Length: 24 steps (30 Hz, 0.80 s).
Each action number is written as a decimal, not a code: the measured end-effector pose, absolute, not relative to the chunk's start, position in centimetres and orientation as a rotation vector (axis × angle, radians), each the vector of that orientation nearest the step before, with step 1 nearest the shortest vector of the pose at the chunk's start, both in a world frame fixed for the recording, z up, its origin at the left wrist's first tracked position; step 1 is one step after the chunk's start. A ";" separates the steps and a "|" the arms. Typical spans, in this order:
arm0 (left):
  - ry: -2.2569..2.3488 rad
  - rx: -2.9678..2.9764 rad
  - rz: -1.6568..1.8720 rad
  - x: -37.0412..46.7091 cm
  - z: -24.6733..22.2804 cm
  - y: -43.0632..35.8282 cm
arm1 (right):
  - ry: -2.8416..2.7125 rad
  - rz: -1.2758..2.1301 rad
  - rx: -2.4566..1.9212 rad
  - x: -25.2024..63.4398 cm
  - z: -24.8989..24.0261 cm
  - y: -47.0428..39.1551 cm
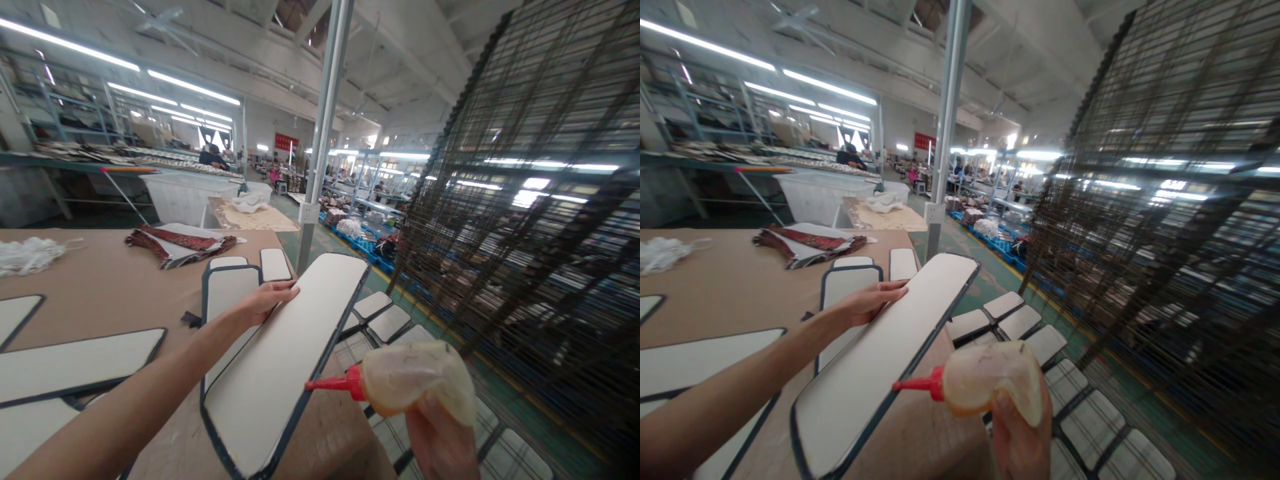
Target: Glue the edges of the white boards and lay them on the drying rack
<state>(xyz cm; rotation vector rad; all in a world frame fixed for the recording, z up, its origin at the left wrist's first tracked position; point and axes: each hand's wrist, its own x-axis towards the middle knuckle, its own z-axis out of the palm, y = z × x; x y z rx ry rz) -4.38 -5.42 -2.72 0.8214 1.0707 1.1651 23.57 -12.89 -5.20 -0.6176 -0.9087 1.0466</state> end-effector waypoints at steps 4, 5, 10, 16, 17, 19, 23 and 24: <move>1.074 0.814 1.162 -4.4 -2.5 -5.2 | -0.940 1.044 -0.619 24.1 -6.2 -12.9; 1.076 0.810 1.163 -4.4 -2.5 -5.1 | -0.953 1.059 -0.614 24.4 -6.6 -12.9; 1.098 0.786 1.186 -4.3 -2.2 -4.6 | -0.971 1.163 -0.629 25.4 -8.3 -12.6; 1.123 0.765 1.214 -4.6 -1.8 -4.3 | -0.979 1.210 -0.603 25.3 -9.0 -12.8; 1.127 0.763 1.217 -4.6 -1.8 -4.3 | -0.976 1.220 -0.611 25.2 -9.1 -13.0; 1.135 0.757 1.221 -4.8 -1.8 -4.1 | -0.947 1.225 -0.638 24.9 -9.0 -13.4; 1.160 0.738 1.239 -5.1 -1.7 -3.8 | -0.829 1.176 -0.717 24.5 -9.1 -13.9; 1.167 0.733 1.247 -5.2 -1.7 -3.7 | -0.834 1.183 -0.723 24.5 -9.3 -13.9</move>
